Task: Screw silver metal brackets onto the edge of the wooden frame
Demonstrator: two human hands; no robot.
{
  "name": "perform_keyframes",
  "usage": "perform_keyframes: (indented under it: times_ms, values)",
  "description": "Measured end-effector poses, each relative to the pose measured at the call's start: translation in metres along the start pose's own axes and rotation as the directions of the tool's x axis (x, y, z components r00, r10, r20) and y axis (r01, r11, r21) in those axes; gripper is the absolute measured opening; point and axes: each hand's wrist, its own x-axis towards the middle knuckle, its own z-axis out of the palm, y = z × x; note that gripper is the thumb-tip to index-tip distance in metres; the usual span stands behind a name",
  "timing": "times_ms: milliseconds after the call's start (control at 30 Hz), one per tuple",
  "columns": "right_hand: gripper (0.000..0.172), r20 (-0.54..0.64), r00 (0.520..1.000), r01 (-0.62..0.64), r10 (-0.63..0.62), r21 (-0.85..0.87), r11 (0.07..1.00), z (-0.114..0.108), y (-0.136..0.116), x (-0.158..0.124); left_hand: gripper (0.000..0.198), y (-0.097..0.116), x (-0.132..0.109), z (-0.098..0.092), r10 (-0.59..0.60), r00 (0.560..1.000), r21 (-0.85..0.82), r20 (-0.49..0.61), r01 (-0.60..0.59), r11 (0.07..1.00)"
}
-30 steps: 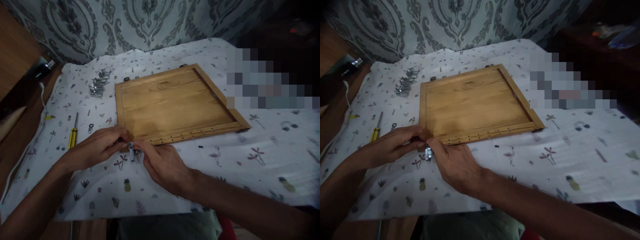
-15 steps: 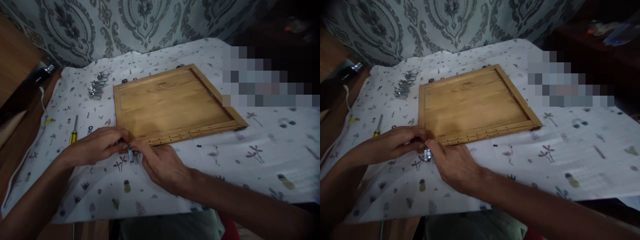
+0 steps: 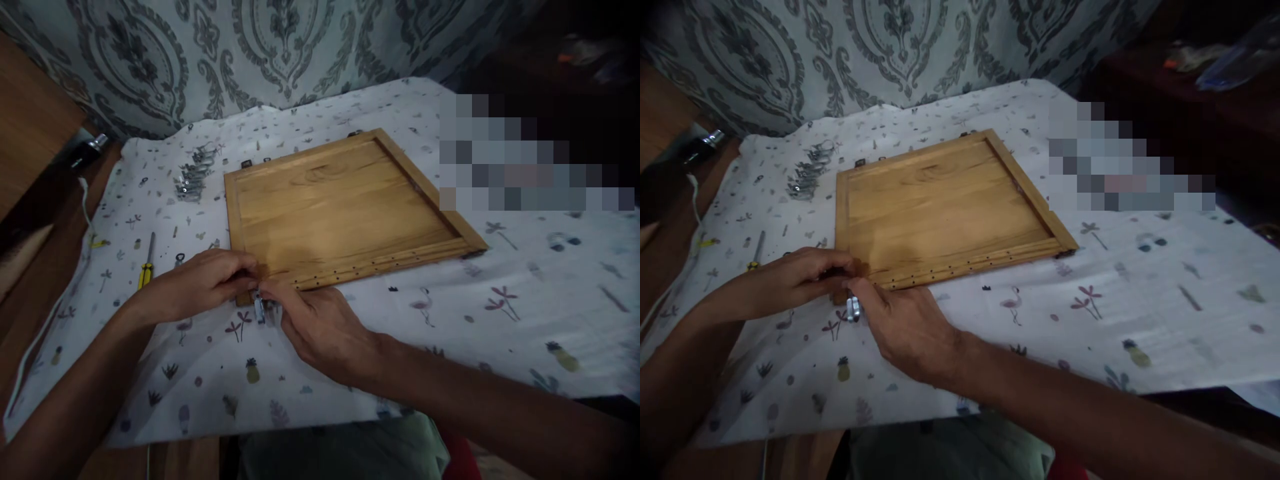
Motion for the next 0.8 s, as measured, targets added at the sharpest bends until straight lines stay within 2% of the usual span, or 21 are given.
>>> perform_keyframes:
  times_ms: [267, 467, 633, 800]
  values:
    - [0.036, 0.006, 1.0, -0.024, 0.024, -0.011, 1.0, 0.001, 0.0, -0.001, 0.025, -0.006, -0.002, 0.009, -0.005, 0.993, -0.035, -0.122, 0.0, 0.999]
    - [0.034, -0.001, 1.0, -0.021, 0.021, 0.042, 0.999, 0.0, 0.0, -0.001, 0.021, -0.005, -0.007, 0.013, -0.007, 0.986, -0.102, -0.164, -0.01, 0.995]
    - [0.035, 0.029, 0.999, -0.047, 0.046, 0.018, 0.999, 0.0, 0.0, -0.001, 0.018, -0.008, -0.01, 0.022, 0.036, 0.962, -0.032, -0.27, -0.046, 0.998]
    - [0.036, 0.038, 0.998, -0.047, 0.045, 0.045, 0.998, 0.0, 0.0, -0.001, 0.016, -0.006, -0.01, 0.025, 0.098, 0.948, 0.045, -0.302, -0.089, 0.995]
